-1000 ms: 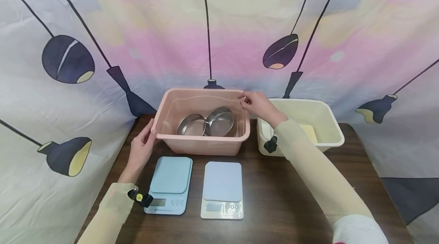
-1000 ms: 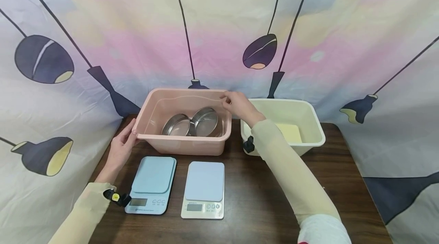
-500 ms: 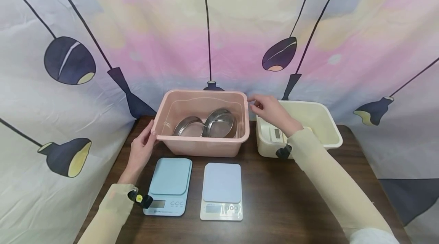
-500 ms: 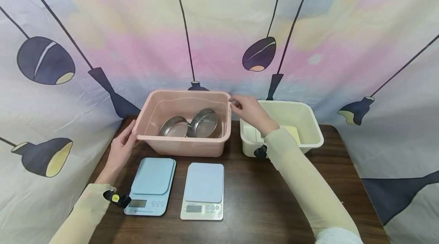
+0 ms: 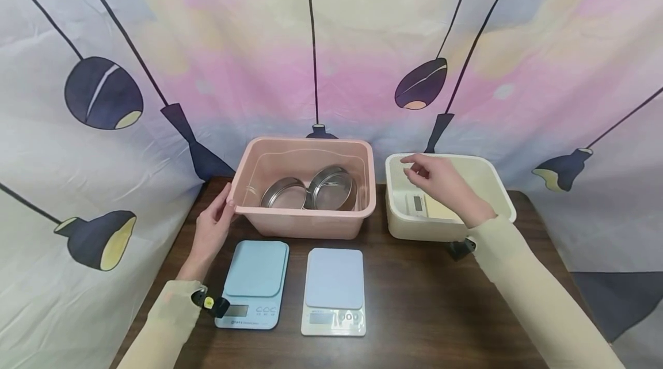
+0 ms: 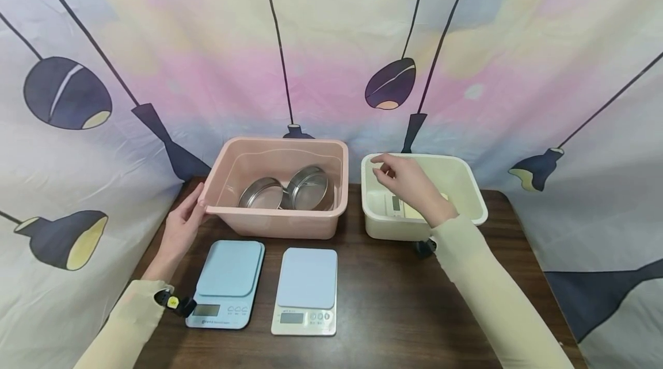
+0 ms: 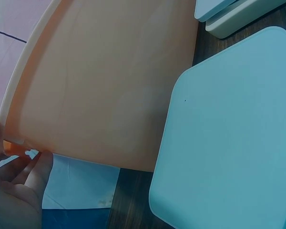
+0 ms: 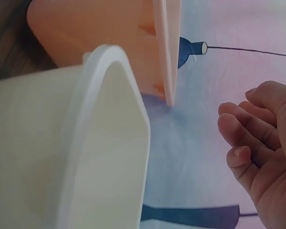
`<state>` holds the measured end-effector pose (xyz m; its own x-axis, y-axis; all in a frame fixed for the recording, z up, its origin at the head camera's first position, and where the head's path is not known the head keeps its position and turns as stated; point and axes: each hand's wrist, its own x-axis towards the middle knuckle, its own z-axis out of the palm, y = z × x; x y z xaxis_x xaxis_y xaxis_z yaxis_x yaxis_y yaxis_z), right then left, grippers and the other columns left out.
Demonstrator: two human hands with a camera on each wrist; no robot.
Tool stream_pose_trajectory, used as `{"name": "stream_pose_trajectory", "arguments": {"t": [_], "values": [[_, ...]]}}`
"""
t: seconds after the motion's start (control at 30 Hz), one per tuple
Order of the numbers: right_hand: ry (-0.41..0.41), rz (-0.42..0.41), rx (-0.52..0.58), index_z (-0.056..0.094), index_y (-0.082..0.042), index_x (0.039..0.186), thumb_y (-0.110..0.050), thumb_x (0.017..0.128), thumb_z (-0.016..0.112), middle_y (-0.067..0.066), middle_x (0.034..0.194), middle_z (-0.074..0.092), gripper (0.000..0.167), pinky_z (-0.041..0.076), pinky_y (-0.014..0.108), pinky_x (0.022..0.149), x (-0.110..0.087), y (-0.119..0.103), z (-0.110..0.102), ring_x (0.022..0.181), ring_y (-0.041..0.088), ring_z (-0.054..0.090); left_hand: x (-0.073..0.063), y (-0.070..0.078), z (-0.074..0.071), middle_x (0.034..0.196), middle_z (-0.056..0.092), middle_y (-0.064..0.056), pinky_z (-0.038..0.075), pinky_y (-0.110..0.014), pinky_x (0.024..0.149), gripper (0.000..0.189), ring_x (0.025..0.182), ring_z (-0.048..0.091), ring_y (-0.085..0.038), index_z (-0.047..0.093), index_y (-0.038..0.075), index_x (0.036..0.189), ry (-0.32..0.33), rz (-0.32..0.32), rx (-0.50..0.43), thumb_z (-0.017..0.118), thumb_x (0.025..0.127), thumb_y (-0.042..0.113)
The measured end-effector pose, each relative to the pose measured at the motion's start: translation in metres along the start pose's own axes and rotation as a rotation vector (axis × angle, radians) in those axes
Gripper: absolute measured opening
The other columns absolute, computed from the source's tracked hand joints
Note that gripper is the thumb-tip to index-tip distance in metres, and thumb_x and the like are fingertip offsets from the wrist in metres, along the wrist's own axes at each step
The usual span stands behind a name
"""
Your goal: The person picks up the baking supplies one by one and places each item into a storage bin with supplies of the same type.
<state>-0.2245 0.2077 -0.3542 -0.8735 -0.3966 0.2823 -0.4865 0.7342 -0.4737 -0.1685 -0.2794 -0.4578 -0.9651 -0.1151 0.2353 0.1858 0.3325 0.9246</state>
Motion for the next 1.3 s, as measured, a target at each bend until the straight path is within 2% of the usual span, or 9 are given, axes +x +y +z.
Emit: {"name": "stream_pose_trajectory", "arguments": {"t": [0.17, 0.37, 0.53, 0.67, 0.83, 0.97, 1.3], "values": [[0.032, -0.004, -0.016, 0.071, -0.002, 0.127, -0.012, 0.103, 0.064, 0.008, 0.094, 0.076, 0.027, 0.058, 0.043, 0.076, -0.019, 0.008, -0.009, 0.082, 0.021, 0.069, -0.001, 0.0, 0.001, 0.161, 0.04, -0.023, 0.052, -0.009, 0.088, 0.05, 0.106, 0.055, 0.017, 0.041, 0.006, 0.159, -0.004, 0.001, -0.015, 0.052, 0.11, 0.014], [0.07, 0.014, -0.058, 0.071, -0.001, 0.127, -0.011, 0.102, 0.066, 0.01, 0.097, 0.077, 0.028, 0.059, 0.046, 0.076, -0.043, 0.022, -0.02, 0.083, 0.023, 0.07, 0.0, 0.0, -0.001, 0.162, 0.038, -0.023, 0.052, -0.01, 0.089, 0.052, 0.111, 0.055, 0.012, 0.04, 0.005, 0.159, -0.024, 0.002, -0.05, 0.053, 0.11, 0.014], [0.059, 0.059, -0.089, 0.07, -0.001, 0.128, -0.013, 0.102, 0.066, 0.012, 0.099, 0.075, 0.029, 0.059, 0.046, 0.074, -0.065, 0.036, -0.027, 0.085, 0.024, 0.068, 0.001, 0.0, -0.002, 0.162, 0.037, -0.025, 0.052, -0.011, 0.09, 0.053, 0.113, 0.055, 0.012, 0.039, 0.003, 0.159, -0.044, 0.0, -0.082, 0.053, 0.11, 0.013], [0.048, 0.109, -0.107, 0.068, -0.001, 0.131, -0.016, 0.103, 0.066, 0.012, 0.099, 0.074, 0.032, 0.056, 0.04, 0.069, -0.082, 0.05, -0.033, 0.084, 0.024, 0.066, 0.002, 0.0, -0.003, 0.162, 0.036, -0.027, 0.052, -0.012, 0.09, 0.053, 0.112, 0.056, 0.013, 0.038, 0.001, 0.159, -0.052, -0.002, -0.11, 0.054, 0.109, 0.012], [0.084, 0.132, -0.132, 0.069, 0.0, 0.129, -0.015, 0.102, 0.067, 0.009, 0.092, 0.073, 0.03, 0.049, 0.03, 0.06, -0.1, 0.07, -0.041, 0.075, 0.018, 0.062, 0.003, -0.001, -0.003, 0.161, 0.036, -0.028, 0.053, -0.012, 0.089, 0.053, 0.11, 0.057, 0.013, 0.039, 0.0, 0.158, -0.053, -0.01, -0.131, 0.054, 0.109, 0.011], [0.131, 0.15, -0.137, 0.071, 0.001, 0.126, -0.014, 0.101, 0.069, 0.008, 0.089, 0.072, 0.029, 0.046, 0.026, 0.057, -0.112, 0.085, -0.045, 0.071, 0.013, 0.06, 0.003, -0.002, -0.004, 0.161, 0.037, -0.028, 0.053, -0.012, 0.09, 0.053, 0.111, 0.057, 0.012, 0.039, 0.001, 0.159, -0.056, -0.01, -0.132, 0.054, 0.109, 0.011], [0.18, 0.24, -0.148, 0.071, 0.003, 0.123, -0.013, 0.099, 0.07, 0.014, 0.09, 0.073, 0.029, 0.044, 0.022, 0.058, -0.138, 0.118, -0.05, 0.071, -0.002, 0.052, 0.002, -0.001, -0.002, 0.161, 0.036, -0.028, 0.052, -0.012, 0.09, 0.053, 0.111, 0.057, 0.012, 0.039, -0.001, 0.158, -0.045, -0.004, -0.14, 0.054, 0.109, 0.011]]}}
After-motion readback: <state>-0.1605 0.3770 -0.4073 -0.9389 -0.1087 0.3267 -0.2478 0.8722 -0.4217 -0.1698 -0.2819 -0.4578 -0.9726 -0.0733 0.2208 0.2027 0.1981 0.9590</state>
